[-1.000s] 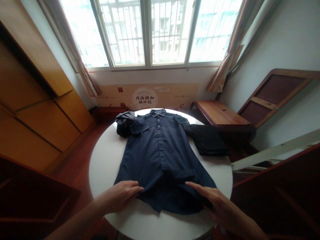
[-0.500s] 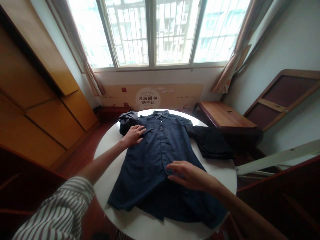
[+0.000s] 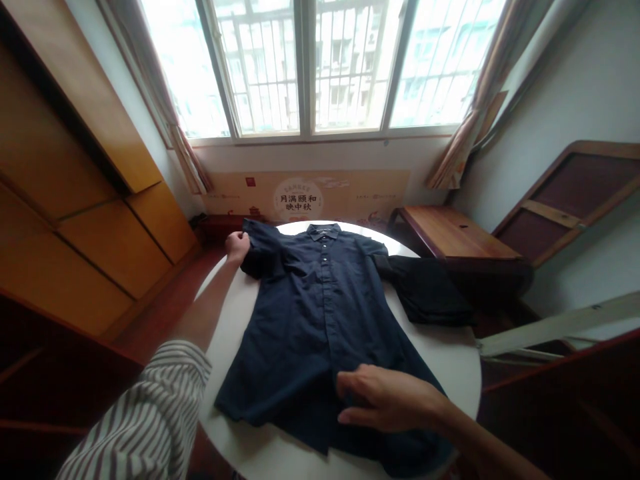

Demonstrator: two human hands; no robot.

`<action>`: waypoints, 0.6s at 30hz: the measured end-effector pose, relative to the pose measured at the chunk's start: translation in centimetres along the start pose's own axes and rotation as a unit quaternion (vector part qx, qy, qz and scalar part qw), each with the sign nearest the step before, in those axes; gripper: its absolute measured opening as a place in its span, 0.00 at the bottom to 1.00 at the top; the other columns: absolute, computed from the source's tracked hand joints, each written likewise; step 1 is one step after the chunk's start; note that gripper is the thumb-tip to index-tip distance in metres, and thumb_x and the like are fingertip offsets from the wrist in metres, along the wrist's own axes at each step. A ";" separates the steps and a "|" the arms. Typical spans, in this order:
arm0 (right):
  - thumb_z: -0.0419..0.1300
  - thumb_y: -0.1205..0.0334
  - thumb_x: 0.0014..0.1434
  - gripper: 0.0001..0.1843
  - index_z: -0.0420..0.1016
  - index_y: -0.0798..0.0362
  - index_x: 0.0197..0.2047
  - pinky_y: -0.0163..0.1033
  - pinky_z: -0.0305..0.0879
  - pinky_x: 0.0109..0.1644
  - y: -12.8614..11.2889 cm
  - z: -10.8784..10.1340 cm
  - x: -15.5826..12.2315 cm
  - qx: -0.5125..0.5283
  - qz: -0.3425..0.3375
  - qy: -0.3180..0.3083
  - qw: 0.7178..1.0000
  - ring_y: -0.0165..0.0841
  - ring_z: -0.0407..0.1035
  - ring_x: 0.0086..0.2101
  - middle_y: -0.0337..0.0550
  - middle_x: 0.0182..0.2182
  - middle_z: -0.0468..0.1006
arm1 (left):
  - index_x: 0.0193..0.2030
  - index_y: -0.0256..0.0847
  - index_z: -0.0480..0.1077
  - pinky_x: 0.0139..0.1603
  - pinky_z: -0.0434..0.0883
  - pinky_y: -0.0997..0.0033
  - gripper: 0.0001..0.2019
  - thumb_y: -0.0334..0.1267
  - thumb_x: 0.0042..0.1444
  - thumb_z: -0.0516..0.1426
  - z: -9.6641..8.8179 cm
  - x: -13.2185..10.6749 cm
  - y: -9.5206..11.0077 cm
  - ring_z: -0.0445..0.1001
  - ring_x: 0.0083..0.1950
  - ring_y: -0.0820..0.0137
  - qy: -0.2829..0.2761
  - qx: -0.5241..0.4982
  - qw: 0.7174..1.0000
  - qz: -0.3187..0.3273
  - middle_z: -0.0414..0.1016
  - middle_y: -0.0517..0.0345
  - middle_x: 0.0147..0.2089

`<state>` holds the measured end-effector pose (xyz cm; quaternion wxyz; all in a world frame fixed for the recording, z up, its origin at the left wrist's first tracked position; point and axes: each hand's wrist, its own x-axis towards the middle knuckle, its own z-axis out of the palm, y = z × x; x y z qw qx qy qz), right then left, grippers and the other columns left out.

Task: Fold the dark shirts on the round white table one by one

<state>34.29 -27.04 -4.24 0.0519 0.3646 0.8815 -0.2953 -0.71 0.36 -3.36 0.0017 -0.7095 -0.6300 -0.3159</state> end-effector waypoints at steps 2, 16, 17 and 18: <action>0.61 0.48 0.61 0.18 0.76 0.50 0.49 0.31 0.61 0.30 0.0 0.2 -0.5 0.070 -0.061 -0.033 0.995 0.32 0.73 0.31 0.40 0.31 0.79 | 0.52 0.25 0.66 0.55 0.62 0.57 0.15 0.26 0.68 0.41 -1.3 -0.4 0.0 0.68 0.53 0.59 0.080 0.018 0.996 -0.041 0.74 0.43 0.46; 0.60 0.60 0.57 0.09 0.79 0.57 0.36 0.34 0.67 0.41 16.4 -12.5 8.8 0.103 0.223 0.382 0.891 0.33 0.73 0.34 0.45 0.32 0.79 | 0.69 0.43 0.59 0.71 0.49 0.44 0.27 0.52 0.67 0.48 12.2 -9.7 8.5 0.50 0.74 0.55 -0.230 0.060 0.955 0.178 0.54 0.47 0.73; 0.61 0.61 0.57 0.09 0.78 0.58 0.35 0.35 0.67 0.44 18.1 -13.8 8.8 0.098 0.254 0.396 0.877 0.35 0.73 0.37 0.47 0.34 0.80 | 0.69 0.44 0.58 0.71 0.48 0.44 0.28 0.53 0.68 0.47 12.4 -9.9 8.2 0.49 0.74 0.56 -0.228 0.060 0.956 0.177 0.53 0.48 0.73; 0.61 0.62 0.56 0.08 0.77 0.58 0.35 0.36 0.67 0.46 19.6 -15.0 8.7 0.097 0.280 0.405 0.865 0.36 0.73 0.40 0.49 0.35 0.79 | 0.70 0.44 0.58 0.71 0.48 0.44 0.28 0.53 0.68 0.46 12.6 -10.0 8.1 0.49 0.74 0.57 -0.224 0.058 0.957 0.177 0.53 0.49 0.74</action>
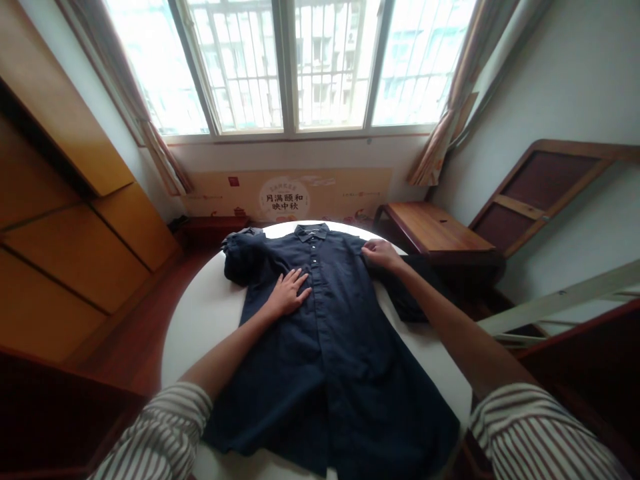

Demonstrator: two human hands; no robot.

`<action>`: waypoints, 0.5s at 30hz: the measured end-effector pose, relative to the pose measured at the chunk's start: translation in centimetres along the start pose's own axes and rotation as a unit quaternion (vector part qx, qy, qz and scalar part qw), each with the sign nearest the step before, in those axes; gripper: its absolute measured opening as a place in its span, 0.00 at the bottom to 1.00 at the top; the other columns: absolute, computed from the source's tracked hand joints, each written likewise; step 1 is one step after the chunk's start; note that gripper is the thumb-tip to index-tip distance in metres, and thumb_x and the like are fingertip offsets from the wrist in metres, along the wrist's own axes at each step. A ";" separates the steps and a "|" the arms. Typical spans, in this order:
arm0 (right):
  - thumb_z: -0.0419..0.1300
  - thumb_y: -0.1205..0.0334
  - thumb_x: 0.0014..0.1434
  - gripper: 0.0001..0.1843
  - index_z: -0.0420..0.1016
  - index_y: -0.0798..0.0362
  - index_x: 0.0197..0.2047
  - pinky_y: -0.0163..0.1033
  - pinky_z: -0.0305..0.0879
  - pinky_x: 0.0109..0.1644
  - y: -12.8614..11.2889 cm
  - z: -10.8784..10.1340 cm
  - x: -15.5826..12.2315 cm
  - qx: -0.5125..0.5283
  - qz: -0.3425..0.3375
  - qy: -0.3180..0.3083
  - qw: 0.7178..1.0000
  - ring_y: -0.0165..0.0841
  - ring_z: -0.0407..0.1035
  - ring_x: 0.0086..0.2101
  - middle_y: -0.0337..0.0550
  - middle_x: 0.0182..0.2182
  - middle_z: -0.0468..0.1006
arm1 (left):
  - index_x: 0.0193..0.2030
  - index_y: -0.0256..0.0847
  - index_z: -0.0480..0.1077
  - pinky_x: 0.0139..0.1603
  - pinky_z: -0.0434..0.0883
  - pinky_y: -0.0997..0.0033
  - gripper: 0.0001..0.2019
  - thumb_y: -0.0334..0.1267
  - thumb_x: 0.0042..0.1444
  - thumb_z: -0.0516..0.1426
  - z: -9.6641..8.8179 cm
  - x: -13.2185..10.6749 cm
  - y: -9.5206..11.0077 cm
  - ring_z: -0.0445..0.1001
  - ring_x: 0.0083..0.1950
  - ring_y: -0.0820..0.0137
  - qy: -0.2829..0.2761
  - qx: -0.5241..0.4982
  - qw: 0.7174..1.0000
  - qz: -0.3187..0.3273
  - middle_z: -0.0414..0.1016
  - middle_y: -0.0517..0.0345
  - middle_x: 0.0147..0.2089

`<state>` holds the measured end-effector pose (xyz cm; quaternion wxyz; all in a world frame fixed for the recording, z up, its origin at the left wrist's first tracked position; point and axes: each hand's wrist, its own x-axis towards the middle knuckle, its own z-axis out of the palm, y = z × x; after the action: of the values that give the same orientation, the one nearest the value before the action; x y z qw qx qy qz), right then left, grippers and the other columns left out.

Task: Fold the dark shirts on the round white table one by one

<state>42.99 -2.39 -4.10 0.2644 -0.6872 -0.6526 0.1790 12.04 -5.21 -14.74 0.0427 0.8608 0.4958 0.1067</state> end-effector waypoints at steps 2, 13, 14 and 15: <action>0.65 0.61 0.53 0.09 0.76 0.59 0.33 0.39 0.66 0.48 1.5 -1.1 2.7 -0.013 0.051 0.014 0.999 0.40 0.73 0.43 0.52 0.37 0.79 | 0.70 0.44 0.58 0.71 0.49 0.45 0.28 0.53 0.67 0.47 0.1 -0.1 -0.1 0.50 0.74 0.57 0.007 -0.003 1.000 0.000 0.53 0.49 0.73; 0.72 0.63 0.47 0.15 0.74 0.65 0.32 0.38 0.68 0.33 3.5 1.6 8.6 0.049 0.152 -0.024 0.987 0.36 0.71 0.30 0.49 0.26 0.75 | 0.69 0.44 0.60 0.72 0.48 0.45 0.28 0.53 0.67 0.47 0.4 0.0 0.2 0.52 0.73 0.57 0.032 -0.008 0.999 -0.002 0.56 0.50 0.72; 0.70 0.64 0.51 0.13 0.74 0.64 0.35 0.37 0.68 0.33 3.3 1.5 8.8 0.056 0.140 -0.014 0.988 0.34 0.71 0.29 0.48 0.27 0.76 | 0.69 0.44 0.60 0.72 0.48 0.45 0.28 0.53 0.67 0.47 0.4 0.0 0.2 0.52 0.73 0.57 0.034 -0.008 0.999 -0.002 0.56 0.50 0.72; 0.67 0.65 0.54 0.12 0.74 0.64 0.39 0.36 0.67 0.33 3.2 1.3 8.9 0.061 0.127 0.000 0.990 0.32 0.71 0.29 0.47 0.29 0.77 | 0.69 0.44 0.60 0.72 0.48 0.45 0.28 0.53 0.67 0.47 0.4 0.0 0.2 0.52 0.73 0.57 0.035 -0.008 0.999 -0.002 0.56 0.50 0.72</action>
<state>45.51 6.57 -6.14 0.2809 -0.7473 -0.5475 0.2508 12.34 -5.27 -15.07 0.0321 0.8552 0.4978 0.1409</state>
